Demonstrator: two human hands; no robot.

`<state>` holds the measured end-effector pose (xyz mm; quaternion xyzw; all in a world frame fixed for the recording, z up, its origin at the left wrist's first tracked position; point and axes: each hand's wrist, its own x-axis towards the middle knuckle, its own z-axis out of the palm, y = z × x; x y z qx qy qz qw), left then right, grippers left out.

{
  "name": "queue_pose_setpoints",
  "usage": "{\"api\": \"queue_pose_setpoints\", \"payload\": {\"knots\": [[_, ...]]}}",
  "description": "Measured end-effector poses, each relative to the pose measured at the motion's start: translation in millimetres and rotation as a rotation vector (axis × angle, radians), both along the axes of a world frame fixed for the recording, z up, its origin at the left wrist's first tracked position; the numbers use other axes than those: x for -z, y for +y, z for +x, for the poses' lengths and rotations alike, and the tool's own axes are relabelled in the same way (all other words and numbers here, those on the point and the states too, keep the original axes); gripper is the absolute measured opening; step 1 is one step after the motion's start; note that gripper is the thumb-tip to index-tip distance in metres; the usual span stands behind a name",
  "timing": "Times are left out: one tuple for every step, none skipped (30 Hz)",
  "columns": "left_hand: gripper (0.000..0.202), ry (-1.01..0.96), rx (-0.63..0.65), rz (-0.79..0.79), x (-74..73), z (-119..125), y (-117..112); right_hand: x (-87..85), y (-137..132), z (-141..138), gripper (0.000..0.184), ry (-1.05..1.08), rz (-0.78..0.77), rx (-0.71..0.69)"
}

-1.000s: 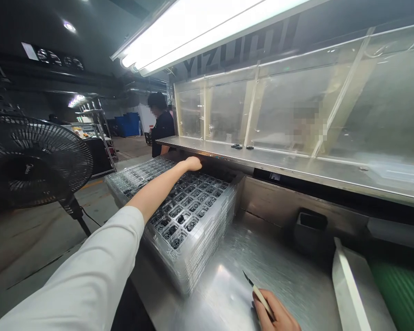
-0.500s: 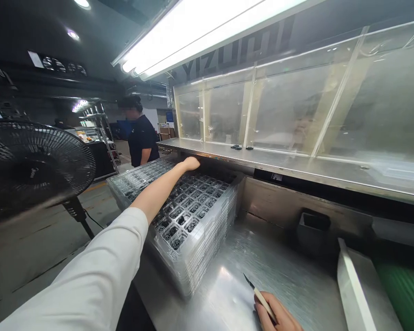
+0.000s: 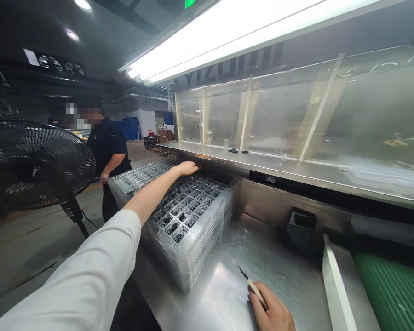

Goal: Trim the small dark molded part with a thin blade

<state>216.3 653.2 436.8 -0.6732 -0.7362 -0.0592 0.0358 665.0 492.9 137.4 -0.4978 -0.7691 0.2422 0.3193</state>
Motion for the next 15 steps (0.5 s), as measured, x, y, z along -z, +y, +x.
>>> {"api": "queue_pose_setpoints", "payload": {"knots": [[0.052,0.016,-0.006,0.001,-1.3,2.7,-3.9,-2.3,-0.8,-1.9,0.05,-0.003,0.001,-0.002],[0.054,0.036,-0.012,0.002,-3.4,5.6,-8.6,-5.1,-2.0,-4.2,0.049,-0.005,0.006,0.002],[0.054,0.062,-0.019,0.006,-6.4,9.0,-14.1,-8.2,-3.9,-7.1,0.048,-0.007,0.012,0.003],[0.053,0.093,-0.022,0.012,-9.8,13.3,-20.5,-11.8,-6.6,-10.4,0.046,-0.007,0.021,0.003],[0.052,0.128,-0.018,0.018,-13.5,18.6,-27.6,-15.7,-10.1,-13.9,0.044,-0.007,0.036,0.008],[0.05,0.167,-0.007,0.03,-17.0,25.0,-35.0,-19.7,-14.0,-17.6,0.041,-0.007,0.053,0.003],[0.049,0.207,0.014,0.039,-19.9,32.0,-42.3,-23.9,-17.9,-21.1,0.037,-0.013,0.078,0.006],[0.047,0.248,0.056,0.047,-22.1,39.6,-49.0,-28.0,-21.3,-24.2,0.034,-0.03,0.1,0.019],[0.046,0.289,0.121,0.054,-23.5,47.7,-54.8,-31.8,-23.9,-26.5,0.031,-0.058,0.109,0.026],[0.044,0.326,0.204,0.052,-23.9,56.2,-59.6,-35.2,-25.7,-27.9,0.027,-0.086,0.11,0.036],[0.043,0.362,0.298,0.044,-23.6,65.4,-64.0,-37.9,-26.7,-28.3,0.024,-0.082,0.106,0.061],[0.041,0.394,0.381,0.04,-22.5,75.8,-68.8,-39.8,-27.4,-27.9,0.021,-0.072,0.102,0.081],[0.041,0.425,0.478,0.047,-20.8,87.5,-74.7,-40.8,-27.9,-27.1,0.018,-0.057,0.099,0.098],[0.041,0.444,0.588,0.076,-18.7,100.9,-82.4,-41.1,-28.6,-26.2,0.016,-0.039,0.099,0.113],[0.041,0.451,0.686,0.106,-16.4,116.0,-92.2,-40.7,-29.4,-25.5,0.015,-0.027,0.1,0.119]]}}
